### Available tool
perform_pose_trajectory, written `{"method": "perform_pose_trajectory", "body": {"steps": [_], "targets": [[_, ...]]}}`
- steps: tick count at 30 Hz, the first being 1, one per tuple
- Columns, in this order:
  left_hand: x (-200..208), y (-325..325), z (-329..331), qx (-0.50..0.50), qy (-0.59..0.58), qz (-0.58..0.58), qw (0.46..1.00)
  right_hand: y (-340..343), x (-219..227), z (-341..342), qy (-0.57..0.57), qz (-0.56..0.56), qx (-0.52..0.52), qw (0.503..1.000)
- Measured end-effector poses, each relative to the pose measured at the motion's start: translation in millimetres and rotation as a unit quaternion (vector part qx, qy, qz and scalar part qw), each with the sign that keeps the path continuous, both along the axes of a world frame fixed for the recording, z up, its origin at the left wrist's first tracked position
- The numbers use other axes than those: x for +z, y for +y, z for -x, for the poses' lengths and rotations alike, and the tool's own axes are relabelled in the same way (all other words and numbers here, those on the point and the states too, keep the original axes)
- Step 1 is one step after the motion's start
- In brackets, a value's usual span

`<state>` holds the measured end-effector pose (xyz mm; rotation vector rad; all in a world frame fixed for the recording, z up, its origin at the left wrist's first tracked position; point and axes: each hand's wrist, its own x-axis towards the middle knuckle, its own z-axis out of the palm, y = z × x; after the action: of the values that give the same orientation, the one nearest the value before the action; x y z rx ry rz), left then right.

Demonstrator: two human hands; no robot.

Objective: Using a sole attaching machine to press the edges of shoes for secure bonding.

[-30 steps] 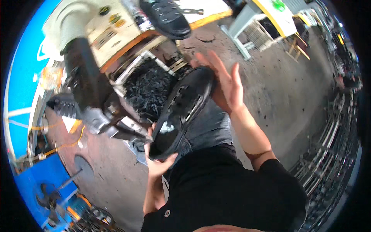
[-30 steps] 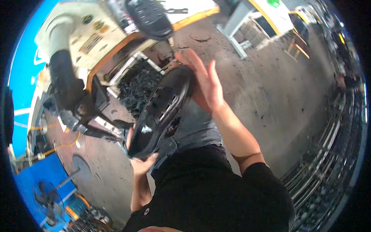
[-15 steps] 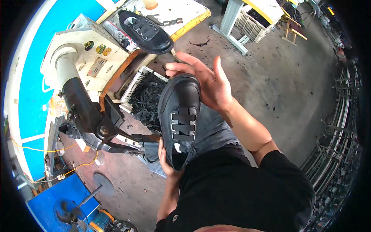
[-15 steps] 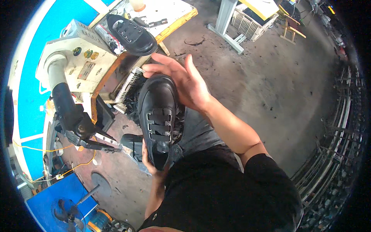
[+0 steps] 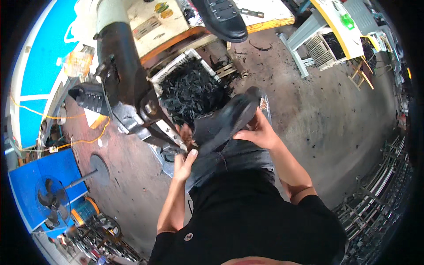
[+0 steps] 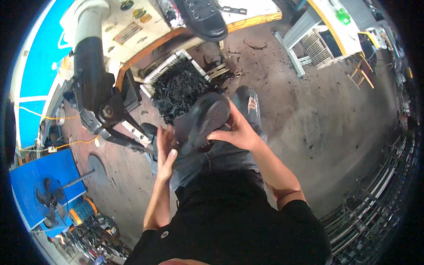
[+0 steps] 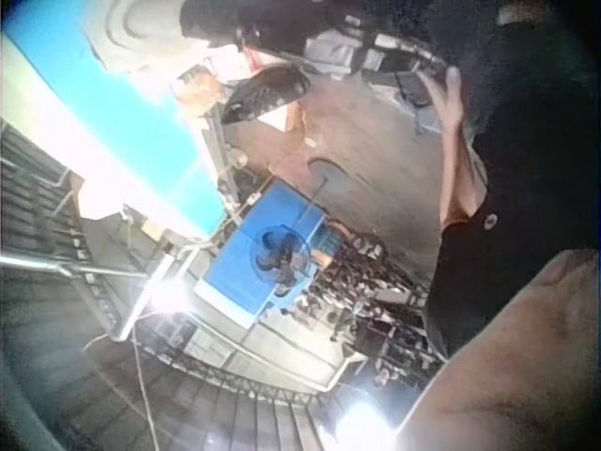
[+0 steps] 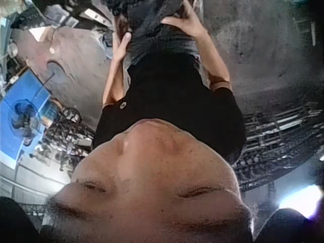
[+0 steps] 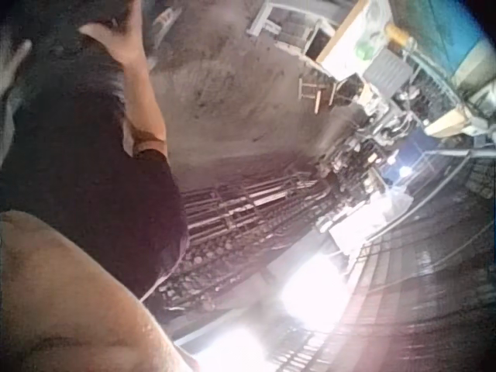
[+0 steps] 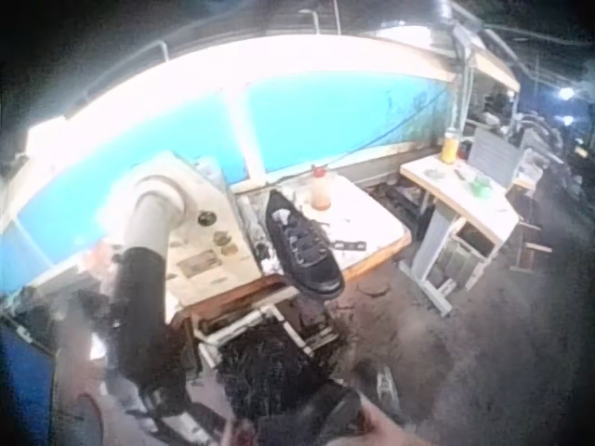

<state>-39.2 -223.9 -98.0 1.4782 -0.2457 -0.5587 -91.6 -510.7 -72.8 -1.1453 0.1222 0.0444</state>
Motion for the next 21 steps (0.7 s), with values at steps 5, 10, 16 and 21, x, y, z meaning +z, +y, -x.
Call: {"method": "perform_pose_trajectory", "body": {"steps": [5,10,16,21], "targets": [[66,-23,-28,-0.074,-0.164,0.008,0.984,26,40,-17,-0.178,0.403,-0.029,0.897],[99,-42,-38,-0.027,-0.146,0.019,0.989,29,54,-22,-0.227,0.412,-0.053,0.881],[99,-43,-44,-0.052,-0.201,0.009,0.978,23,60,-29,-0.243,0.449,-0.069,0.857],[86,-46,-45,-0.034,-0.202,0.085,0.975,13,68,-32,-0.256,0.501,-0.046,0.826]]}}
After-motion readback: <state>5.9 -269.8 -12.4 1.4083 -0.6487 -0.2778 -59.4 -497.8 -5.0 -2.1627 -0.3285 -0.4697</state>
